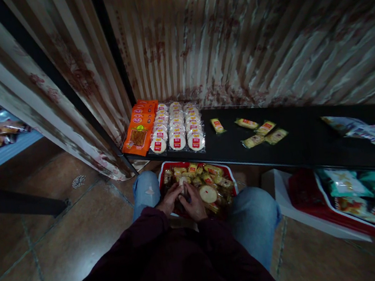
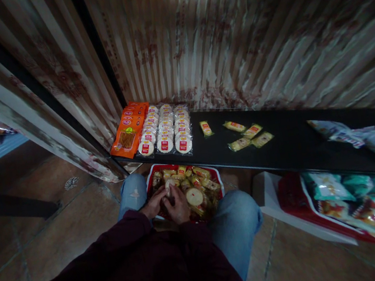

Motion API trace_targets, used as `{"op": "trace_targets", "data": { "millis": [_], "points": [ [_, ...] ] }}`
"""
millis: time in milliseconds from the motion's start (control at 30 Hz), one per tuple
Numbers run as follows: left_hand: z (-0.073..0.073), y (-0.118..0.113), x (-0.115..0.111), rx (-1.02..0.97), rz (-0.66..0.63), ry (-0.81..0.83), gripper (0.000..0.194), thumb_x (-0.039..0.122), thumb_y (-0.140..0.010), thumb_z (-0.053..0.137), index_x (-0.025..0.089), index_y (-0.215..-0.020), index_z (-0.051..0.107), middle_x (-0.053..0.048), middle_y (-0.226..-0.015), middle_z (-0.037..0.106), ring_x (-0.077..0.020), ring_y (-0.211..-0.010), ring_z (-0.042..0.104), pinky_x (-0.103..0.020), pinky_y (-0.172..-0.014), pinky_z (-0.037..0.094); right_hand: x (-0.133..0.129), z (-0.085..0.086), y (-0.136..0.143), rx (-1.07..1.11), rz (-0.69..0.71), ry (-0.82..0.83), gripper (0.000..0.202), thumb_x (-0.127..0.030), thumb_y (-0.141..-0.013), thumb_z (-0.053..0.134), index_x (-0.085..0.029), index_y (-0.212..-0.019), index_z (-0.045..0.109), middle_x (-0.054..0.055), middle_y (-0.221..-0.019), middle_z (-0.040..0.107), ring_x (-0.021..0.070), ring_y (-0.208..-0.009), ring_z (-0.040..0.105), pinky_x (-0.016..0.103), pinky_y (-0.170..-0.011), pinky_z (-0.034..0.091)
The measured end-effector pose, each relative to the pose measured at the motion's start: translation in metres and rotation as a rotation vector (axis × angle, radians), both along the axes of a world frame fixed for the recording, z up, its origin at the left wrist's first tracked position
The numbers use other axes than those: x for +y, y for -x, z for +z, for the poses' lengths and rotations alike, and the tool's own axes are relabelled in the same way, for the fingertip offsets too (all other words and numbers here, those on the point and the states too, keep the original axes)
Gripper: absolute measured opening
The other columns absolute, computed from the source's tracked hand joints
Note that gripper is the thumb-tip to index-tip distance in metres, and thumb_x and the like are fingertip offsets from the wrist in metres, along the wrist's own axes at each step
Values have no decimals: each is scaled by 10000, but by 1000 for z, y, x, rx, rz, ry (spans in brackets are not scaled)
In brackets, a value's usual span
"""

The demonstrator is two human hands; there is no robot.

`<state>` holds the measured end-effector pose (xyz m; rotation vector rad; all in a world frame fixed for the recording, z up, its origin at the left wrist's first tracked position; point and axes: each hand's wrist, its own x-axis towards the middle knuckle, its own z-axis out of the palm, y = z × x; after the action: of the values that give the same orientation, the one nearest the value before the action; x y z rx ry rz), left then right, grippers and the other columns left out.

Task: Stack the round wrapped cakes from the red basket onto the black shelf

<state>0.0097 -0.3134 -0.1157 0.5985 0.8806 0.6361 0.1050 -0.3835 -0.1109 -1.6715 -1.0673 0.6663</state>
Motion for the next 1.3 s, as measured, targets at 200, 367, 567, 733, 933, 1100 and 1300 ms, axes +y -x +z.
{"op": "trace_targets", "data": {
  "millis": [200, 367, 567, 733, 933, 1100, 1300],
  "points": [
    [-1, -1, 5, -64, 41, 84, 389, 346, -737, 710, 146, -1068, 672, -59, -882, 727, -199, -879, 658, -270, -760, 467, -1, -10, -2, -74, -7, -19, 485, -467, -806, 518, -197, -1191, 634, 142, -1308, 566, 283, -1248, 488, 482, -1061, 386],
    [-3, -2, 9, -127, 81, 198, 370, 360, -883, 524, 85, -1101, 640, -104, -890, 730, -211, -864, 667, -319, -775, 512, 0, -21, -9, -115, -82, -36, 461, -435, -824, 462, -175, -1161, 638, 145, -1258, 602, 281, -1213, 506, 505, -1060, 376],
    [-2, -1, 9, -136, 97, 223, 387, 390, -916, 473, 100, -1128, 616, -108, -916, 719, -209, -843, 669, -319, -728, 530, -1, -19, -8, -111, -67, -11, 417, -392, -814, 473, -188, -1130, 652, 135, -1193, 632, 269, -1152, 545, 477, -1032, 409],
    [0, -3, 9, -150, 81, 227, 391, 424, -898, 492, 116, -1092, 633, -105, -905, 712, -215, -862, 663, -313, -731, 517, -1, -19, -8, -111, -100, -20, 429, -418, -820, 462, -185, -1124, 655, 141, -1196, 620, 279, -1152, 540, 488, -1028, 409],
    [2, -4, 6, -178, 9, 194, 480, 533, -844, 538, 138, -1090, 653, -99, -935, 712, -234, -919, 645, -331, -796, 485, 0, -13, -9, -153, -169, 11, 415, -475, -824, 488, -195, -1054, 691, 155, -1228, 595, 310, -1198, 490, 526, -1043, 375],
    [3, -3, 4, -183, -14, 177, 377, 376, -751, 677, 159, -1059, 663, -61, -860, 700, -188, -824, 638, -268, -717, 457, 1, -3, -5, -14, -131, 70, 545, -568, -811, 500, -173, -1154, 651, 161, -1271, 592, 306, -1212, 508, 498, -1066, 360],
    [6, 0, 2, -164, -35, 46, 368, 168, -596, 789, 177, -949, 683, -17, -801, 659, -119, -710, 593, -231, -680, 420, 0, 9, -2, 256, -77, 101, 543, -565, -804, 544, -240, -1236, 593, 80, -1250, 630, 248, -1143, 578, 410, -1014, 425]
  ]
}}
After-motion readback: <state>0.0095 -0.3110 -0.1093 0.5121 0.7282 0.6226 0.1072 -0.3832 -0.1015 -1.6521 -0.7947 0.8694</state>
